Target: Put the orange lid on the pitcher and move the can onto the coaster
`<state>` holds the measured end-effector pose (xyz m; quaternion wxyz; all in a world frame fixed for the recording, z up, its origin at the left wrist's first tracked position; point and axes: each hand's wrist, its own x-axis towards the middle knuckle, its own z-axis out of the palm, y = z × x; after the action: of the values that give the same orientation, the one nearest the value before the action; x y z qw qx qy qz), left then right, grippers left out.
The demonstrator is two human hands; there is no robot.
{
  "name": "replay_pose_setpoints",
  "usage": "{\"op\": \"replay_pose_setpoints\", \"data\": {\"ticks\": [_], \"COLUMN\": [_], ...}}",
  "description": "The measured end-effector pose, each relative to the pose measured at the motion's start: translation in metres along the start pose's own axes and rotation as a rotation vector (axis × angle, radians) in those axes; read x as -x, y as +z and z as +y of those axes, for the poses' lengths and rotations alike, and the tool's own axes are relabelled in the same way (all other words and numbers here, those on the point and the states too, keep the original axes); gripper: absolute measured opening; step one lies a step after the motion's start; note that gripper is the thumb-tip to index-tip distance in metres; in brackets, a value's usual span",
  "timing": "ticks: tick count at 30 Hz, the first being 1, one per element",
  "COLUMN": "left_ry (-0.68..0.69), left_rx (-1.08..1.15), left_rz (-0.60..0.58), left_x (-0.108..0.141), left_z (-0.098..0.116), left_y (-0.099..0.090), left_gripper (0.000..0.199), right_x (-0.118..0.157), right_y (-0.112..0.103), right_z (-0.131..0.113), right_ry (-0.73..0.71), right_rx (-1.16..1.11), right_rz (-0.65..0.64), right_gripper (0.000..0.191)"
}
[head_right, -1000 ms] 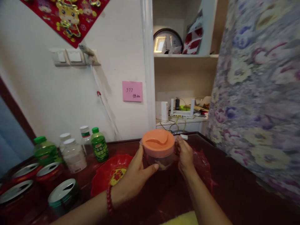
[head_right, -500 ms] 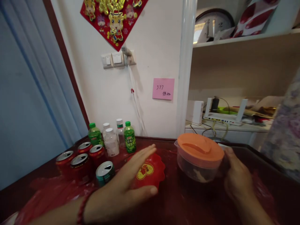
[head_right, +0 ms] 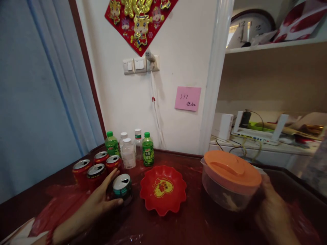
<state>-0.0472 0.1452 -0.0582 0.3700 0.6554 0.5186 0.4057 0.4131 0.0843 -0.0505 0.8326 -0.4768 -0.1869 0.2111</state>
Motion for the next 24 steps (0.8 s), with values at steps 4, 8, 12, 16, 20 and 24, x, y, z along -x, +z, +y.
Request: {"op": "replay_pose_setpoints", "data": {"ticks": [4, 8, 12, 16, 20, 24], "left_ry": [-0.115, -0.100, -0.080, -0.021, 0.043, 0.112], "left_rx": [0.164, 0.174, 0.167, 0.260, 0.345, 0.334], "left_rz": [0.019, -0.005, 0.004, -0.049, -0.153, -0.213], "left_x": [-0.012, -0.017, -0.010, -0.005, -0.014, -0.034], "left_z": [-0.016, -0.019, 0.001, 0.035, 0.059, 0.061], "left_y": [0.008, 0.011, 0.015, 0.028, 0.054, 0.087], "left_gripper": [0.130, 0.091, 0.078, 0.078, 0.077, 0.072], "right_x": [-0.002, -0.005, -0.007, -0.007, -0.007, -0.012], "right_y": [-0.003, -0.005, -0.005, -0.006, -0.008, -0.011], "right_z": [0.009, 0.011, 0.011, 0.012, 0.012, 0.010], "right_ry": [0.088, 0.088, 0.089, 0.088, 0.058, 0.069], "right_rx": [-0.038, -0.071, -0.091, -0.091, -0.091, -0.078], "right_rz": [0.012, 0.018, -0.012, -0.034, -0.016, -0.034], "right_gripper": [0.057, 0.056, 0.054, 0.044, 0.033, 0.030]}}
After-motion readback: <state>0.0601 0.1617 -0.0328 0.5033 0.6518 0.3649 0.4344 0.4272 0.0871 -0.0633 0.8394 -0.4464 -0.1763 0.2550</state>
